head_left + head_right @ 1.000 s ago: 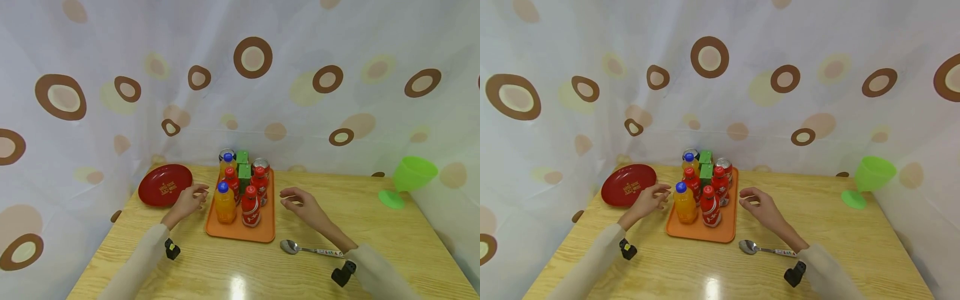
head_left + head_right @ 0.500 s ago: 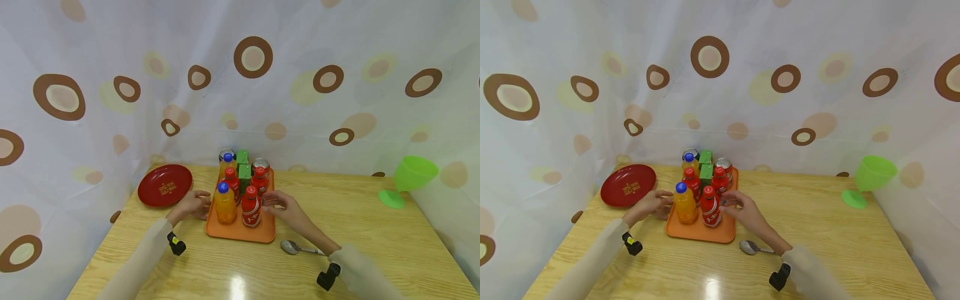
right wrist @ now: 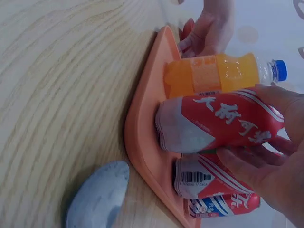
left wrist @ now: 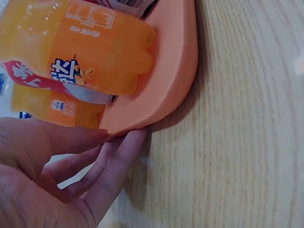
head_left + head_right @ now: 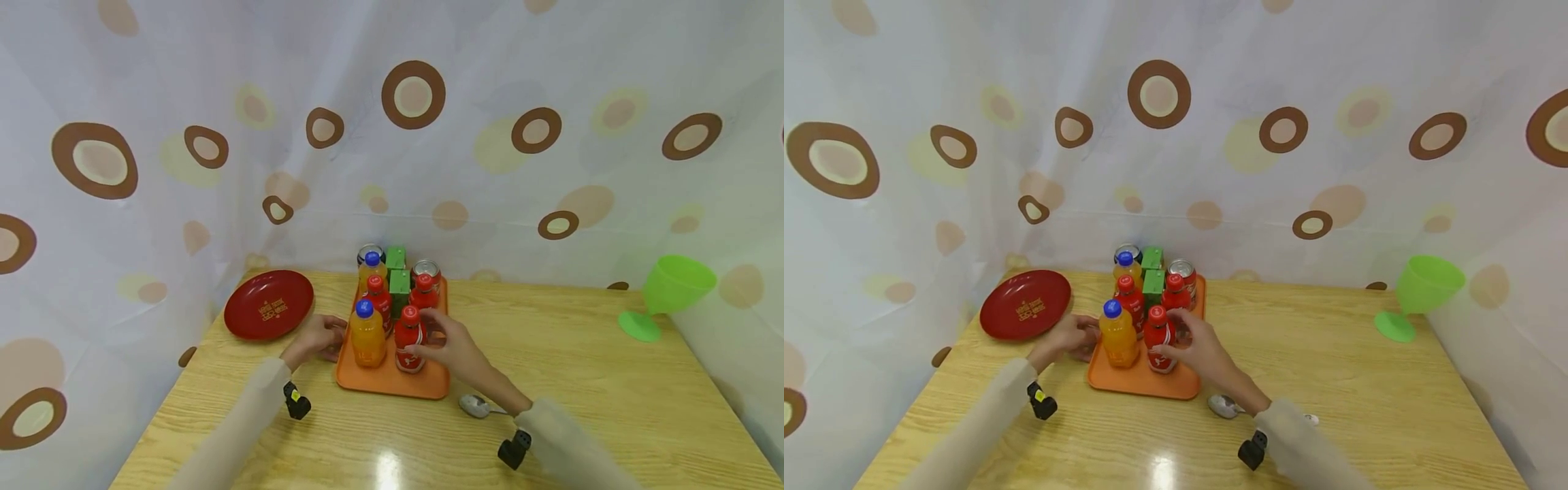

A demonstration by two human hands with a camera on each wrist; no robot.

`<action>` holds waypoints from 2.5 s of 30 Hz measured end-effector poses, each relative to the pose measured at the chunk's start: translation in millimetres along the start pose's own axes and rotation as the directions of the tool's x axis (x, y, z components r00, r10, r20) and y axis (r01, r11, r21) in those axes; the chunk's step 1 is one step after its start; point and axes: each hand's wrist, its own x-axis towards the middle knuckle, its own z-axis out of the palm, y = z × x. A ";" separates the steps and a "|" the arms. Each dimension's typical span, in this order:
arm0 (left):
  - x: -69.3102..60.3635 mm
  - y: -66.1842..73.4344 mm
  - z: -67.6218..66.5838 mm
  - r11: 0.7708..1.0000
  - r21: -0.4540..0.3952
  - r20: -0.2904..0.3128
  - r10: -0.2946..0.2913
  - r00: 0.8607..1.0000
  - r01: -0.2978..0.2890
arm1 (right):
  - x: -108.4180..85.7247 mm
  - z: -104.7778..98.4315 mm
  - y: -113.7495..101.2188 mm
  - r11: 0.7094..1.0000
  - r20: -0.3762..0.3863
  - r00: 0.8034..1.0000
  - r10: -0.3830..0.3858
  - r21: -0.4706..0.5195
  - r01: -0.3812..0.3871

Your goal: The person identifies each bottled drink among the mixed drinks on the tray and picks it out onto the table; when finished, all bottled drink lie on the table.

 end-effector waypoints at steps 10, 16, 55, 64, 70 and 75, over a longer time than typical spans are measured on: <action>-3.0 4.0 2.7 0.999 0.046 -0.035 0.011 0.999 -0.009 | 3.4 12.0 2.9 0.999 -0.034 0.999 0.033 0.035 -0.031; -2.1 4.7 3.7 0.998 0.061 -0.061 0.010 0.998 -0.006 | 1.4 12.6 4.7 0.999 -0.061 0.997 0.038 0.035 -0.036; -0.5 0.9 9.0 0.998 0.068 -0.112 0.013 0.994 -0.005 | 0.3 -130.8 30.1 0.973 -0.424 0.895 0.140 -0.109 -0.204; 0.5 -1.0 8.1 0.998 0.062 -0.110 0.017 0.994 -0.011 | 28.3 -132.5 48.3 0.975 -0.468 0.873 0.141 -0.089 -0.205; 0.3 0.2 8.1 0.997 0.082 -0.119 0.020 0.993 -0.010 | 43.0 -130.0 62.1 0.978 -0.479 0.867 0.139 -0.069 -0.194; -2.0 0.7 8.8 0.996 0.093 -0.127 0.015 0.992 -0.003 | 49.5 -124.5 76.4 0.977 -0.492 0.860 0.138 -0.073 -0.199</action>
